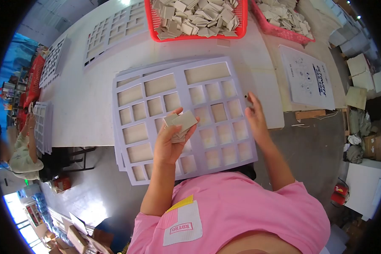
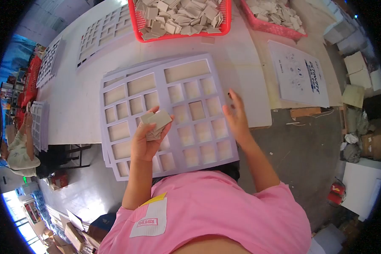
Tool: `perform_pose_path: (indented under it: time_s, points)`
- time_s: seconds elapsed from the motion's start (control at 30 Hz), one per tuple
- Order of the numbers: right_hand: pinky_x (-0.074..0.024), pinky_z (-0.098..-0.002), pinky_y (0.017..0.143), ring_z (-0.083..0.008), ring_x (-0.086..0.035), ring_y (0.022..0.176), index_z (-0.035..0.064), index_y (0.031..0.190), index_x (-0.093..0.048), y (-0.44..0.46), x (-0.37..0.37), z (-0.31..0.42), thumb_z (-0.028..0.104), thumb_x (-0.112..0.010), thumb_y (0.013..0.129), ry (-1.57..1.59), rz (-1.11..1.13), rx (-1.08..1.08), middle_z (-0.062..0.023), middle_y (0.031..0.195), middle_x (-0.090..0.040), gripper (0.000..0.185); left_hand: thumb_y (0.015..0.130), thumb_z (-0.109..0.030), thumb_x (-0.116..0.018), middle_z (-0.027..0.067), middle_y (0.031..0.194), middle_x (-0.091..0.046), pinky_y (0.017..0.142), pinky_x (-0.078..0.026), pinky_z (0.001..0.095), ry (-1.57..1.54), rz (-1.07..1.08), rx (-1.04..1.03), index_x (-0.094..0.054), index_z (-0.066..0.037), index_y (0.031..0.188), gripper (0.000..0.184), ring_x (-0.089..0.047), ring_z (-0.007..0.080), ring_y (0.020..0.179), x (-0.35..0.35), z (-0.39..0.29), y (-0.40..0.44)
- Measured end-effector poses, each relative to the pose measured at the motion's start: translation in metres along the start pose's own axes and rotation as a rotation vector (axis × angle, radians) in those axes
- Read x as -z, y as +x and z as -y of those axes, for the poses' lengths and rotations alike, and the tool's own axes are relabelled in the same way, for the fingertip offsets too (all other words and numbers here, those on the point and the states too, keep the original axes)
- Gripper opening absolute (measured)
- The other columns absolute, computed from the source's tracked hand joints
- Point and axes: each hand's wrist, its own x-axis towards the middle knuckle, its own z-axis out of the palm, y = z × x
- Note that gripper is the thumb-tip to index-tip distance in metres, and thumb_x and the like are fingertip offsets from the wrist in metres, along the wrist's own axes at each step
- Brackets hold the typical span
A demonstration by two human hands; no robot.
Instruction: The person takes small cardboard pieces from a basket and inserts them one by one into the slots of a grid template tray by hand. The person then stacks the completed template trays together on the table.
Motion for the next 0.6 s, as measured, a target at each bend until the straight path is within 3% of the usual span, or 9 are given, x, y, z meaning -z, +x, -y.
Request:
perform_pose_path:
  time_s: [0.1,0.2,0.3,0.4,0.5,0.6]
  points:
    - [-0.0302,-0.0443,0.109,-0.0368,-0.035,0.134,0.0036,0.147,-0.032,-0.02,-0.019,-0.005,0.035,-0.052,0.098,-0.063,0.046,0.07,-0.0203,0.145,-0.037,0.061,0.083,-0.003,-0.058,0.0186,0.122,-0.053,0.097,-0.051,0.0401,0.086,0.016,0.007,-0.043,0.001,0.131,0.05,-0.057,0.0358,0.114,-0.002,0.01,0.004]
    - [-0.0288,-0.0435,0.109,-0.0358,-0.035,0.134,0.0031,0.143,-0.037,-0.025,-0.027,0.009,0.032,-0.053,0.098,-0.498,-0.081,0.245,-0.0207,0.144,-0.037,0.056,0.083,-0.003,-0.062,0.0139,0.12,-0.055,0.093,-0.053,0.0366,0.172,0.02,0.035,-0.047,-0.002,0.131,0.049,-0.059,0.0302,0.112,-0.005,0.022,0.007]
    - [-0.0341,-0.042,0.104,-0.0341,-0.041,0.128,0.0028,0.132,-0.049,-0.015,-0.027,0.056,0.025,-0.058,0.095,-0.529,-0.014,0.371,-0.0182,0.136,-0.047,0.044,0.084,-0.005,-0.064,0.0117,0.119,-0.056,0.088,-0.054,0.0341,0.225,-0.028,0.029,-0.05,-0.006,0.129,0.047,-0.061,0.0258,0.108,-0.013,0.029,0.003]
    - [-0.0439,-0.0368,0.09,-0.0257,-0.056,0.105,0.0016,0.114,-0.059,0.003,-0.045,0.076,0.014,-0.065,0.089,-0.194,0.269,0.319,-0.0133,0.11,-0.062,0.028,0.086,-0.002,-0.063,0.0117,0.119,-0.056,0.093,-0.052,0.0366,0.219,-0.01,0.063,-0.049,-0.006,0.126,0.043,-0.059,0.0248,0.112,-0.02,0.029,0.001]
    - [-0.0474,-0.0317,0.074,-0.0168,-0.059,0.079,-0.0002,0.103,-0.062,0.036,-0.062,0.076,0.006,-0.068,0.083,0.087,0.312,-0.028,-0.0069,0.083,-0.064,0.021,0.086,-0.003,-0.062,0.0131,0.12,-0.056,0.092,-0.052,0.0354,0.216,-0.031,-0.006,-0.048,-0.005,0.127,0.043,-0.058,0.0271,0.114,-0.012,0.031,0.003]
    - [-0.0467,-0.0252,0.071,-0.0095,-0.056,0.073,-0.0006,0.096,-0.063,0.081,-0.075,0.07,0.0,-0.067,0.082,0.084,0.261,0.01,-0.0018,0.079,-0.061,0.015,0.085,-0.008,-0.064,0.0165,0.124,-0.055,0.092,-0.052,0.0334,0.198,-0.106,-0.084,-0.046,-0.003,0.132,0.05,-0.058,0.0309,0.117,-0.005,0.017,-0.003]
